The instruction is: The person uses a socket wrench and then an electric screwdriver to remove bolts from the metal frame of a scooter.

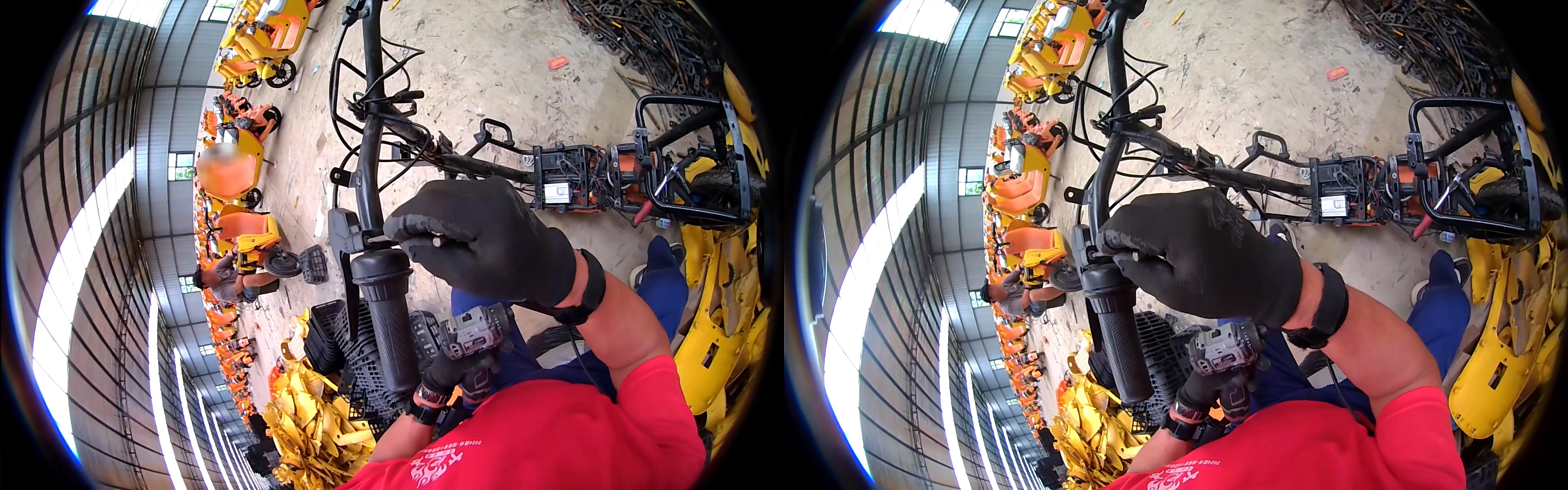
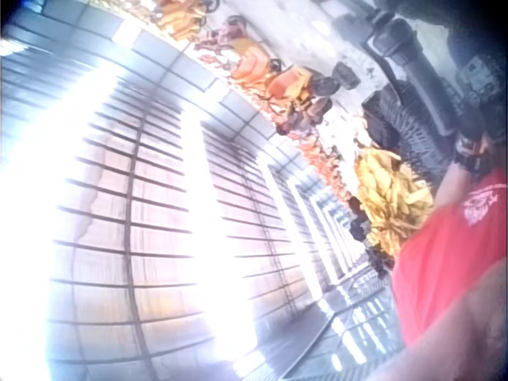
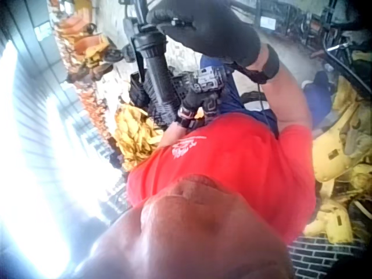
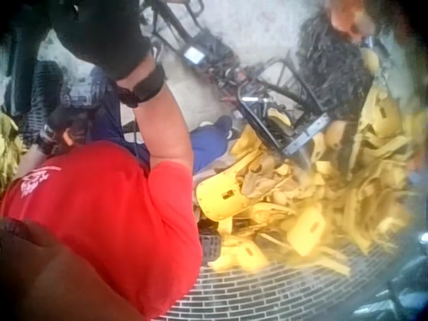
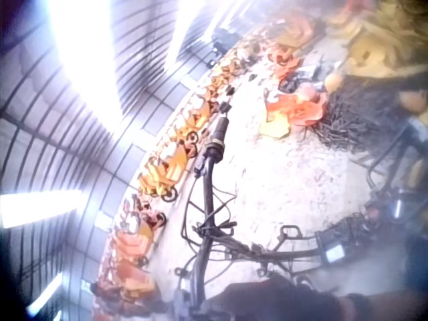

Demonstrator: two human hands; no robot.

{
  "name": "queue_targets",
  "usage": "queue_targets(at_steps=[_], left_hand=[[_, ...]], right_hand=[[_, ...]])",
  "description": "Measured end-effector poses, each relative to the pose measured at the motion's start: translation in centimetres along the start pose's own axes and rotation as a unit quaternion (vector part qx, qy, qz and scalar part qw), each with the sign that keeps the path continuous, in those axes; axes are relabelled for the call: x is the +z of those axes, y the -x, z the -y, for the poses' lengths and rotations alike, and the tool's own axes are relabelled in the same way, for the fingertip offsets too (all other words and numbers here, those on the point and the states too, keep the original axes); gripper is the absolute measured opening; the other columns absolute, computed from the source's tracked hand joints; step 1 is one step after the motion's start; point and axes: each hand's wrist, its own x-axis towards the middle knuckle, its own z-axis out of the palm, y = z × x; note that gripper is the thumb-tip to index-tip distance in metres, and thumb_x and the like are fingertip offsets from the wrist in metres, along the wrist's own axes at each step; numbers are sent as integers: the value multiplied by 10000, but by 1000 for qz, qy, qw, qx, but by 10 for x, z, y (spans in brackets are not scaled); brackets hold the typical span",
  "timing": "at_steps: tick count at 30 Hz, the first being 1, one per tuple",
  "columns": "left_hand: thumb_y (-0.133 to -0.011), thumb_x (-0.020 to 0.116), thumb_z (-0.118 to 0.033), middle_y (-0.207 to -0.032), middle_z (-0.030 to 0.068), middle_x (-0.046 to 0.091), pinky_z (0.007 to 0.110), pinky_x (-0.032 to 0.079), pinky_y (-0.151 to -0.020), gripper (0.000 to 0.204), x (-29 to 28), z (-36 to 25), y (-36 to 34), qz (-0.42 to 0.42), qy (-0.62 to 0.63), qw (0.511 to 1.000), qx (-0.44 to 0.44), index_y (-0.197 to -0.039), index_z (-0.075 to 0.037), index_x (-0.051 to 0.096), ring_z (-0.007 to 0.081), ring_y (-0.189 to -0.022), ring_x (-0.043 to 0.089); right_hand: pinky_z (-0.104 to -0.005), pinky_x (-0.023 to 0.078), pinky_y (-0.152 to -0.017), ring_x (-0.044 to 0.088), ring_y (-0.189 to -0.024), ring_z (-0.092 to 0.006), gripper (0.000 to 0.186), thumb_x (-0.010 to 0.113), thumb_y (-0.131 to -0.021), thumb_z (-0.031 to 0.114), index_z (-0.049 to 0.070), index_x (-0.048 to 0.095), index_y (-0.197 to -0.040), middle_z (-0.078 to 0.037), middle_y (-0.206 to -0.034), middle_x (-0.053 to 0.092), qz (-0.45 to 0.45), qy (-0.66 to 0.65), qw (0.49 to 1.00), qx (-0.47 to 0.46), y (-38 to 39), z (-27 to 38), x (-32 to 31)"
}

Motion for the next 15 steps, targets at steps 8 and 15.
queue_targets(at_steps=[8,15], left_hand=[[-875,700,-13,-1179,140,658,288,556,-727,569,-11,8,1,4,7,1000,0,-1394,-48,472,169,-850,663],[-879,703,-21,-1193,135,662,280,557,-714,558,-4,1,1,-6,-4,1000,-2,-1389,-38,478,158,-838,666]], right_hand=[[-385,521,-609,658,-701,-307,237,699,-798,35,39,660,-1031,-123,-843,666,-15,84,994,-73,-4,2,0],[-419,501,-578,652,-698,-343,222,678,-786,17,22,610,-998,-136,-798,639,-7,66,996,-60,-6,9,4]])
